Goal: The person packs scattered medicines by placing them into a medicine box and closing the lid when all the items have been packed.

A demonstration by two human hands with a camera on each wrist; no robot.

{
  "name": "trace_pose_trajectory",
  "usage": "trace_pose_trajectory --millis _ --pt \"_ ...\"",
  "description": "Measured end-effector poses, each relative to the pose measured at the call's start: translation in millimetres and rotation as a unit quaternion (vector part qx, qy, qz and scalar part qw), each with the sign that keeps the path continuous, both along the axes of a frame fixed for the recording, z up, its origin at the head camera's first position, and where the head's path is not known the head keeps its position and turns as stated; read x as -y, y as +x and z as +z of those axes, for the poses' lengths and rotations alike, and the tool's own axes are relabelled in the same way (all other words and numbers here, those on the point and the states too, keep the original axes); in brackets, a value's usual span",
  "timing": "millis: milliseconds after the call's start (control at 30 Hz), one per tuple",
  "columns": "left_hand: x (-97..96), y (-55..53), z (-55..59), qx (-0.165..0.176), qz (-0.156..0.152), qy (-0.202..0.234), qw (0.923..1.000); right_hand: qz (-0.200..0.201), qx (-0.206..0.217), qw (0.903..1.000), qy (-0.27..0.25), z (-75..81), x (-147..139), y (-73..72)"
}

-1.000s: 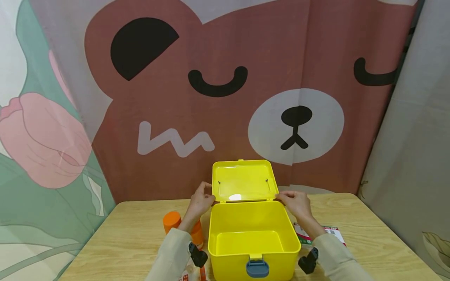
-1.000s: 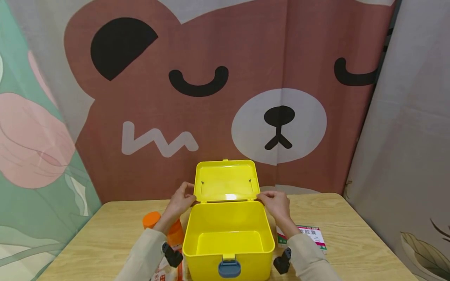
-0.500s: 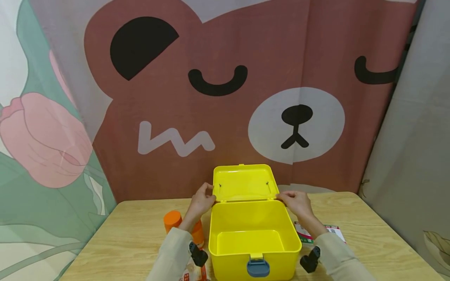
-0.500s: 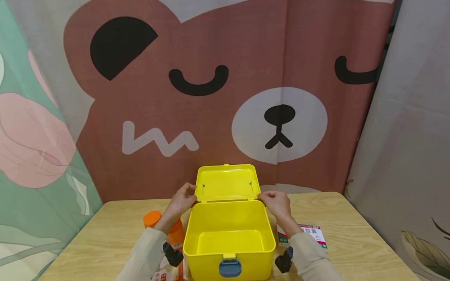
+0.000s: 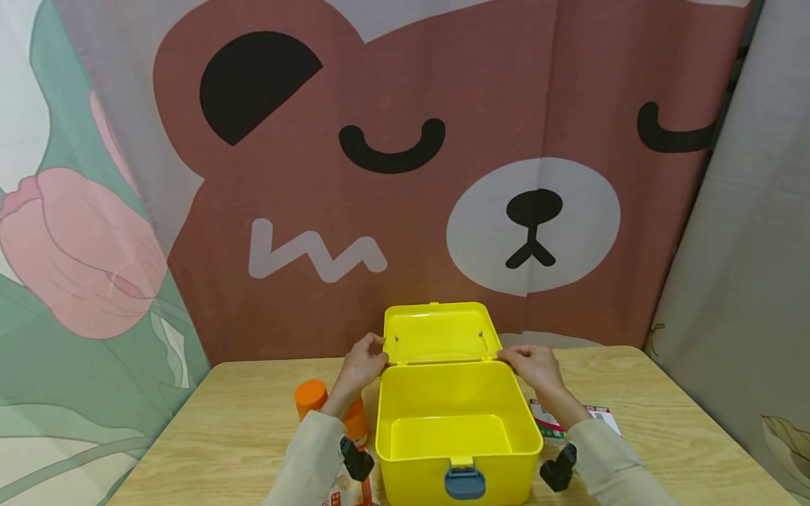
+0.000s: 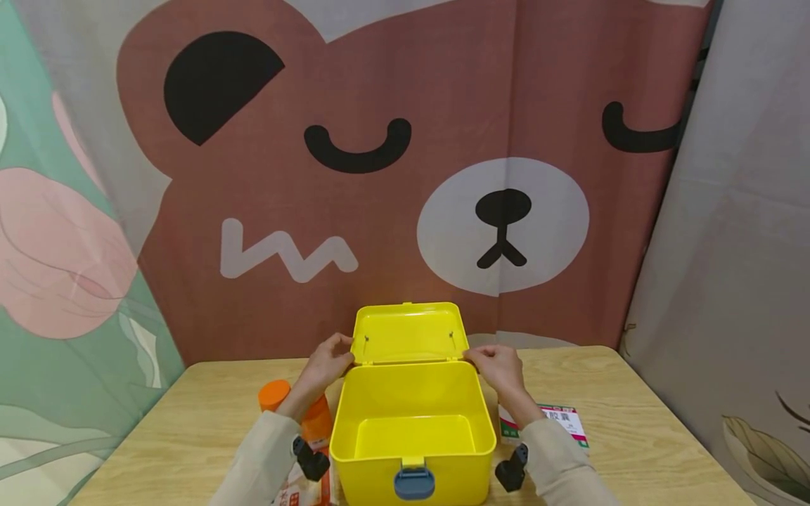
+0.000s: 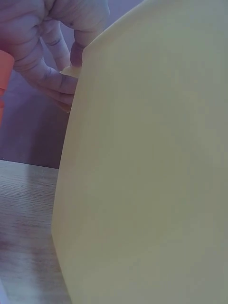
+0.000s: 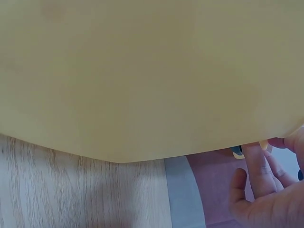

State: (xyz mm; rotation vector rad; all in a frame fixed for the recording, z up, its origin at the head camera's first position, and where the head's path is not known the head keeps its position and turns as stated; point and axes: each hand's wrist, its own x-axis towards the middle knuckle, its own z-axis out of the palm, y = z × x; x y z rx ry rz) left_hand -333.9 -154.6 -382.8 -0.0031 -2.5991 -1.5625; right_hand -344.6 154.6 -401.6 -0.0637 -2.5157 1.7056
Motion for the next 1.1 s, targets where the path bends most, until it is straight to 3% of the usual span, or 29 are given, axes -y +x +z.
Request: trace_pose_trajectory --millis 500,1100 --pt "0.0 0.6 1.3 0.015 -0.008 0.014 0.9998 -0.002 0.01 0.9999 -0.007 -1.6 -0.6 0.5" --pt "0.4 4.3 1.6 0.008 -0.008 0.022 0.9997 -0.003 0.02 0.9992 -0.034 -1.2 0.3 3.9"
